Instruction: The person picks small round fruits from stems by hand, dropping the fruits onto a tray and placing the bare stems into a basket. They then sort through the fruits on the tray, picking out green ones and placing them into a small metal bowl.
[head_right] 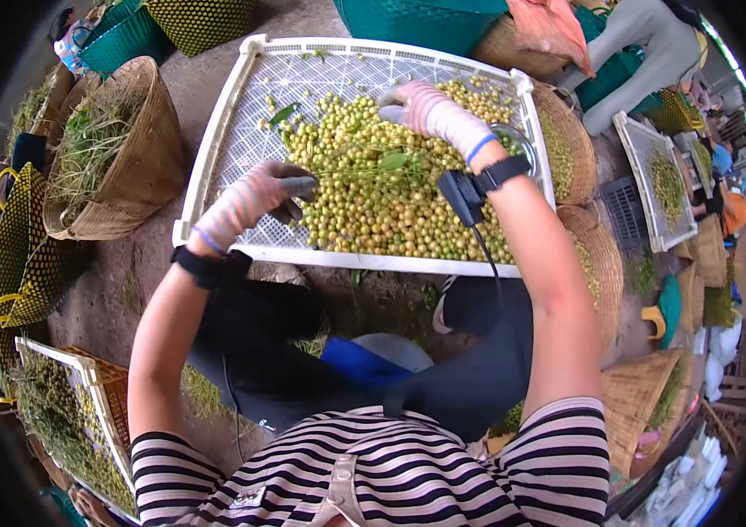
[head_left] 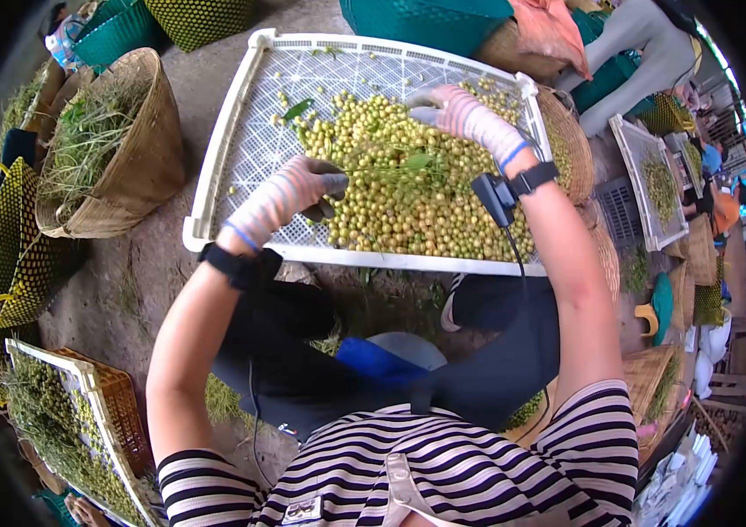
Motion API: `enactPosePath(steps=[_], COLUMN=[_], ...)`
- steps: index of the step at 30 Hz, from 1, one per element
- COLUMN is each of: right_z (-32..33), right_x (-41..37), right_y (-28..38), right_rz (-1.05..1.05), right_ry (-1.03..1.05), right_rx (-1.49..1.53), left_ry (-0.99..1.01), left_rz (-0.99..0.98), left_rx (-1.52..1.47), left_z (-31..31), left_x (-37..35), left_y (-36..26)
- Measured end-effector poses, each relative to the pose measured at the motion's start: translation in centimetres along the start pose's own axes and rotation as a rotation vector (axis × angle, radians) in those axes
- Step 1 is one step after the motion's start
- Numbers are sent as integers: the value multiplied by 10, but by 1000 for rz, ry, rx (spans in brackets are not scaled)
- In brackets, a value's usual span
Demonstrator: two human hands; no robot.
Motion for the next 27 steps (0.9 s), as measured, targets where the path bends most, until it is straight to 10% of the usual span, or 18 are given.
enactPosePath(steps=[6,9,12,15,19,27], right_z=[-25,-48,-73,-67,-56,10], right_x=[-47,-39,-21,-16,-4,-54], right_y=[10,31,35,35,6,-31], right_rz=[-48,23,60,-198,-479,-372], right_ry=[-130,-89,-79,-286,220,-333], right_rx=[-106,-252,-374,-467,-327,955], left_ry=[41,-219,-48,-341,-529,-439], left_rz=[189,58,-29,8,-120,-112], left_rx=[-98,-515,-976,-946,-939,-761], left_z=[-33,-41,-47,-55,-43,-20], left_x=[42,53,81,91,102,90], left_y=[57,60,75,67,64,62])
Point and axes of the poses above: each hand's wrist, its own x-axis towards the middle knuckle, its own z-axis out of the back of the hand, y = z × x, the point moved 4 cm from there along x, towards the middle knuckle, and after that the axes turned 8 degrees about y, right-handed, at the moved point
